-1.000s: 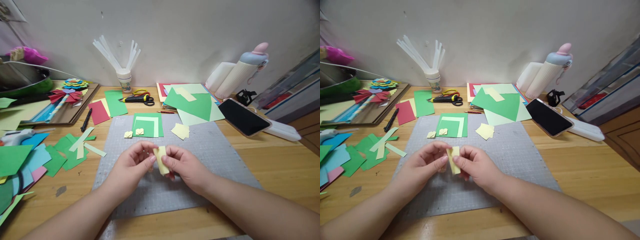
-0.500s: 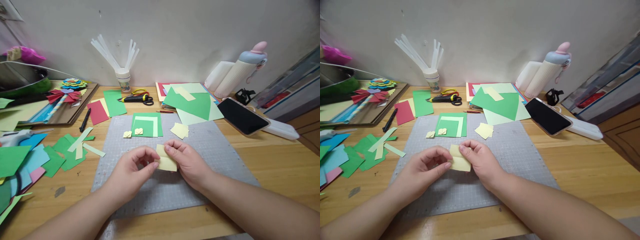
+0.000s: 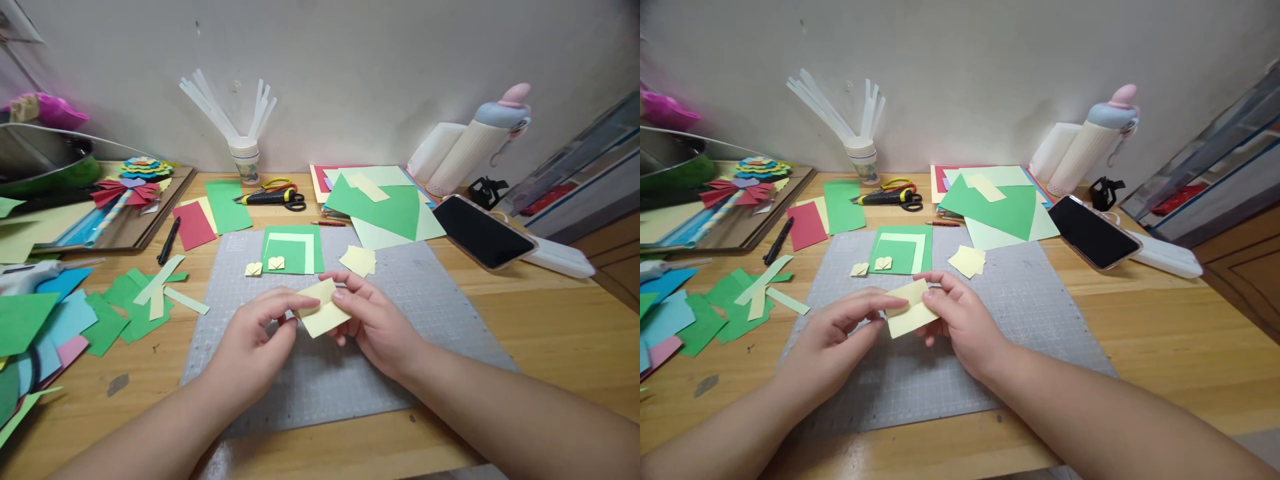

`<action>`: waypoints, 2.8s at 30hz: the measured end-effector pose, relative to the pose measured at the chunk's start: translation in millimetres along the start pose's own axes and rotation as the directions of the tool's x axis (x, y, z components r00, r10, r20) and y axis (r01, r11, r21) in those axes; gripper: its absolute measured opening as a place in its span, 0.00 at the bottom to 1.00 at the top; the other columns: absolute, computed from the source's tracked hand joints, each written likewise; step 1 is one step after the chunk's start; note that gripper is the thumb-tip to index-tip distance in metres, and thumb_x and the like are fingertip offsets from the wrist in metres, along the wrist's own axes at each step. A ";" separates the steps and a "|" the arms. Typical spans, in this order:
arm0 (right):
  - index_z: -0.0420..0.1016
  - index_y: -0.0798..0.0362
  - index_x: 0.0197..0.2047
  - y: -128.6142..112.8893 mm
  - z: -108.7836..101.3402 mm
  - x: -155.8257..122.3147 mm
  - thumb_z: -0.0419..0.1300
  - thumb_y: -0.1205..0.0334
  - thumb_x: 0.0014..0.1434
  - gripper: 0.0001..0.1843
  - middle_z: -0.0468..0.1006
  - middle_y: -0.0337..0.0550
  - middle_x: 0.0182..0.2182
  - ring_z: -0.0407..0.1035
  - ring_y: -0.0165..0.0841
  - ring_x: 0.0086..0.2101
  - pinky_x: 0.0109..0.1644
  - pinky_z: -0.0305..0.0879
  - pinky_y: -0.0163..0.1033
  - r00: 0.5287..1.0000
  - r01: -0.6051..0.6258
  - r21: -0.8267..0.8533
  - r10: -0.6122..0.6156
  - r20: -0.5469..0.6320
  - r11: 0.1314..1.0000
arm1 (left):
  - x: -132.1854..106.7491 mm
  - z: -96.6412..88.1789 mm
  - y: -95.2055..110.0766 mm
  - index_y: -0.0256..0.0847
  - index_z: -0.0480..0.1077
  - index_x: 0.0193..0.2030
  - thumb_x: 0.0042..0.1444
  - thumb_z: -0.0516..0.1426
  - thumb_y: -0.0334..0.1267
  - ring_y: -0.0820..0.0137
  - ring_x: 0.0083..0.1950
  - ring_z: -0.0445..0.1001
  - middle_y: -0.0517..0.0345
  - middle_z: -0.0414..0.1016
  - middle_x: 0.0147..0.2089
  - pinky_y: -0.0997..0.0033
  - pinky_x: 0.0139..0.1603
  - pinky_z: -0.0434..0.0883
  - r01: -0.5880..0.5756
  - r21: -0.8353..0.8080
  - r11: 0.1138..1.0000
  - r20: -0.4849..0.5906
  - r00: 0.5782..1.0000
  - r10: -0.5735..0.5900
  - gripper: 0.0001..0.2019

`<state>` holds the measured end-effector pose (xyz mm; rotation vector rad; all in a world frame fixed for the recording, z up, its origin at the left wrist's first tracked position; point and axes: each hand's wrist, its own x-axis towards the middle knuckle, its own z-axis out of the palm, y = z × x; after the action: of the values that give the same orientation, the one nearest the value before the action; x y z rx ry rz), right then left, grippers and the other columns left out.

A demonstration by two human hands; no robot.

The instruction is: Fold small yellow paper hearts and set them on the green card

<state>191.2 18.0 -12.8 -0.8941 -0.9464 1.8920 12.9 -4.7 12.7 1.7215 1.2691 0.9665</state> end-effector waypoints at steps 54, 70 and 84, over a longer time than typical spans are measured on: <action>0.70 0.51 0.28 -3.6 7.5 -8.4 0.66 0.60 0.53 0.09 0.70 0.37 0.31 0.69 0.28 0.28 0.34 0.70 0.36 0.947 0.310 -0.282 -0.320 0.009 0.908 | -0.1 2.0 -3.1 0.40 0.69 0.27 0.52 0.62 0.34 0.74 0.34 0.69 0.63 0.69 0.30 0.75 0.35 0.67 0.110 -0.342 0.933 -0.081 0.986 -0.145 0.06; 0.62 0.53 0.25 3.0 5.7 -5.0 0.69 0.62 0.50 0.17 0.72 0.34 0.28 0.73 0.28 0.29 0.34 0.71 0.35 0.987 0.153 -0.090 -0.156 -0.026 0.984 | 4.5 5.9 -0.6 0.37 0.65 0.21 0.41 0.66 0.33 0.78 0.27 0.70 0.66 0.69 0.28 0.77 0.31 0.68 0.278 -0.539 0.795 -0.044 0.933 -0.357 0.12; 0.61 0.49 0.37 0.2 9.6 -4.6 0.68 0.64 0.47 0.19 0.72 0.32 0.31 0.72 0.26 0.26 0.26 0.62 0.30 1.000 -0.006 -0.052 0.005 -0.018 0.999 | 4.4 6.9 -1.4 0.40 0.60 0.26 0.42 0.64 0.33 0.79 0.22 0.69 0.70 0.67 0.22 0.79 0.25 0.65 0.371 -0.511 0.775 0.021 0.907 -0.420 0.14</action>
<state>184.9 11.2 -7.5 -0.9440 -0.9874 1.8684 19.5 -1.1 9.1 0.9583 1.2316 1.0160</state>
